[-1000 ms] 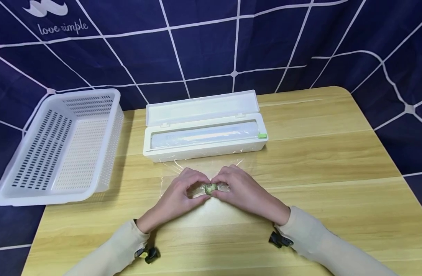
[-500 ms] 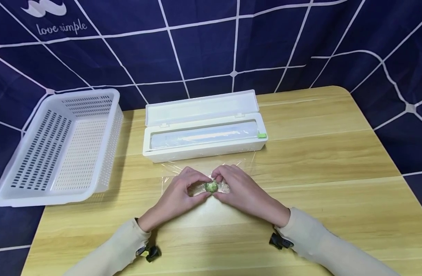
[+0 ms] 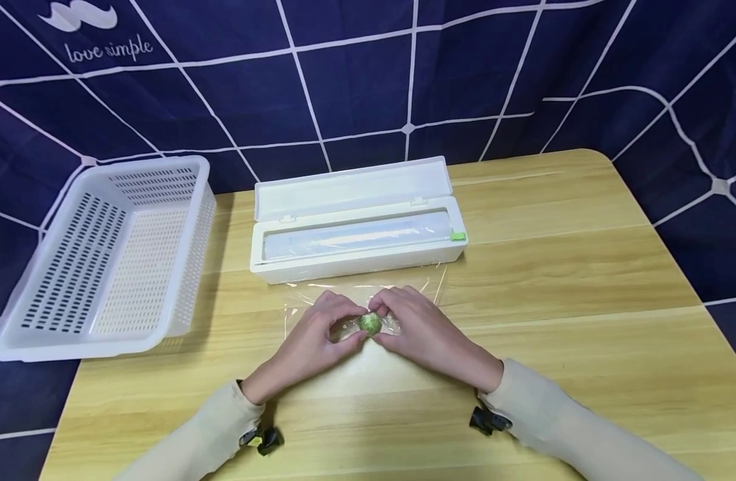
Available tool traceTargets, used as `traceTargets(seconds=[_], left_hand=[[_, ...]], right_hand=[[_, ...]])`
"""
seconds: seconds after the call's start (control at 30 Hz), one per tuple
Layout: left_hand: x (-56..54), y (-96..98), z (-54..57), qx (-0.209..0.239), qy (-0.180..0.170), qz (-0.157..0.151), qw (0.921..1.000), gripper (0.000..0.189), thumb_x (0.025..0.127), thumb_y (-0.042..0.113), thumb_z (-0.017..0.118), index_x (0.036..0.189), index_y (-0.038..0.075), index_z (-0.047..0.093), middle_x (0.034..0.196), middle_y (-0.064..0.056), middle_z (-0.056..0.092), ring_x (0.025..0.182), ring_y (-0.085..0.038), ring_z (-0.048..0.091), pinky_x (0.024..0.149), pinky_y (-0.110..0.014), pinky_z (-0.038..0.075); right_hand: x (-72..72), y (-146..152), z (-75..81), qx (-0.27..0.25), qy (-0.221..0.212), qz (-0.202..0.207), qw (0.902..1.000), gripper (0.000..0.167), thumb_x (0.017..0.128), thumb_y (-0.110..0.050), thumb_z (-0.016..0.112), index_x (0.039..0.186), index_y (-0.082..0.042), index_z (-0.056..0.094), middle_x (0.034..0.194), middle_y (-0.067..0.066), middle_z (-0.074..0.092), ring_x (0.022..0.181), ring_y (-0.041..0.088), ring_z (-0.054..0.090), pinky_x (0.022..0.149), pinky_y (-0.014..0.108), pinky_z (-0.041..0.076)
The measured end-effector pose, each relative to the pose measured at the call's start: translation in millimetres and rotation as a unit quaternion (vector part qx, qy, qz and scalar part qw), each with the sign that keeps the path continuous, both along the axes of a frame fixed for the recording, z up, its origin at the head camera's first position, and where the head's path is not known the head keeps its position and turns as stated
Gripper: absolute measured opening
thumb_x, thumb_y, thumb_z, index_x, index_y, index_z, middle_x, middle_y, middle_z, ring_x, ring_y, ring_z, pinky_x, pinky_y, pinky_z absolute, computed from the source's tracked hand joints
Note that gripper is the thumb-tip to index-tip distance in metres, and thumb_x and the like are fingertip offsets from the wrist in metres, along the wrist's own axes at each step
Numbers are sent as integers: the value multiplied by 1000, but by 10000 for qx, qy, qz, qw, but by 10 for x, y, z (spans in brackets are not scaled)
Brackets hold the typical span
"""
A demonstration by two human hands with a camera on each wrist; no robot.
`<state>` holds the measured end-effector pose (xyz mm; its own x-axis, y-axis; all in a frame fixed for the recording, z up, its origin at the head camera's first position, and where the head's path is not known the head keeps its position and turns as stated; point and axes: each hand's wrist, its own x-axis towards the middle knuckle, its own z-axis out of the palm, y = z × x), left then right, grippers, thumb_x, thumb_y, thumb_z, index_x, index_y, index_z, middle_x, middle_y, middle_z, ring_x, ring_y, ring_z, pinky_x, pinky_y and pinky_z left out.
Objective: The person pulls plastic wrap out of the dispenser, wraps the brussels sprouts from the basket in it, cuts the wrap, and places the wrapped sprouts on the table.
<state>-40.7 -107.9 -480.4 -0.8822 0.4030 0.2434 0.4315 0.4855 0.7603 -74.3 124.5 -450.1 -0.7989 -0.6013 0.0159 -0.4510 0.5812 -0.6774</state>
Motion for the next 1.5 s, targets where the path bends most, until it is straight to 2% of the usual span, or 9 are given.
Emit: traceTargets(seconds=[0.2,0.43,0.6,0.87,1.03,1.27,1.5], left_hand=[[8,22,78,-206,-133,80,9997,30,92,15,87,120,6,80,106,1,75,98,-18,57,82,-32,49],[2,-9,-4,-79,-46,133,9999,29,95,22,85,119,7,80,108,4,73,99,-14,55,83,-31,49],[15,-9,56,-110,-262,171,9995,37,89,13,90,123,7,78,115,1,74,102,-17,57,86,-35,51],[-12,13,103,-79,-507,194,9985,40,86,10,93,124,9,78,123,2,76,107,-16,59,96,-39,52],[-24,14,92,-19,-644,293,9975,37,86,11,94,121,10,80,119,3,77,105,-16,60,92,-38,51],[-45,14,71,-91,-607,278,9977,33,89,13,93,120,7,81,115,1,77,104,-17,61,90,-37,52],[-54,21,96,-252,-670,229,9972,32,94,17,89,123,5,80,105,0,71,98,-17,56,83,-35,50]], right_hand=[[-18,-10,-3,-25,-87,14,10000,45,82,-9,95,119,-16,70,111,-8,71,105,19,63,92,46,55],[-22,-5,-14,-99,-8,31,9999,38,86,-15,94,117,-21,73,110,-12,72,104,17,63,92,46,53],[-27,3,-24,-26,25,2,10000,36,88,-17,93,118,-19,74,110,-9,72,104,17,63,91,46,54],[-54,31,-25,87,26,47,9999,32,93,-23,90,122,-16,77,111,-7,71,107,17,63,92,45,54],[-56,35,-20,110,-60,93,9999,31,95,-24,89,123,-17,78,108,-8,68,100,14,60,85,41,52],[-45,26,-14,0,-190,67,9998,34,93,-21,89,123,-17,74,118,-3,70,111,18,62,96,48,54],[-56,5,-14,-37,-191,94,9998,37,90,-14,90,123,-18,73,120,-4,70,113,19,64,98,50,54]])
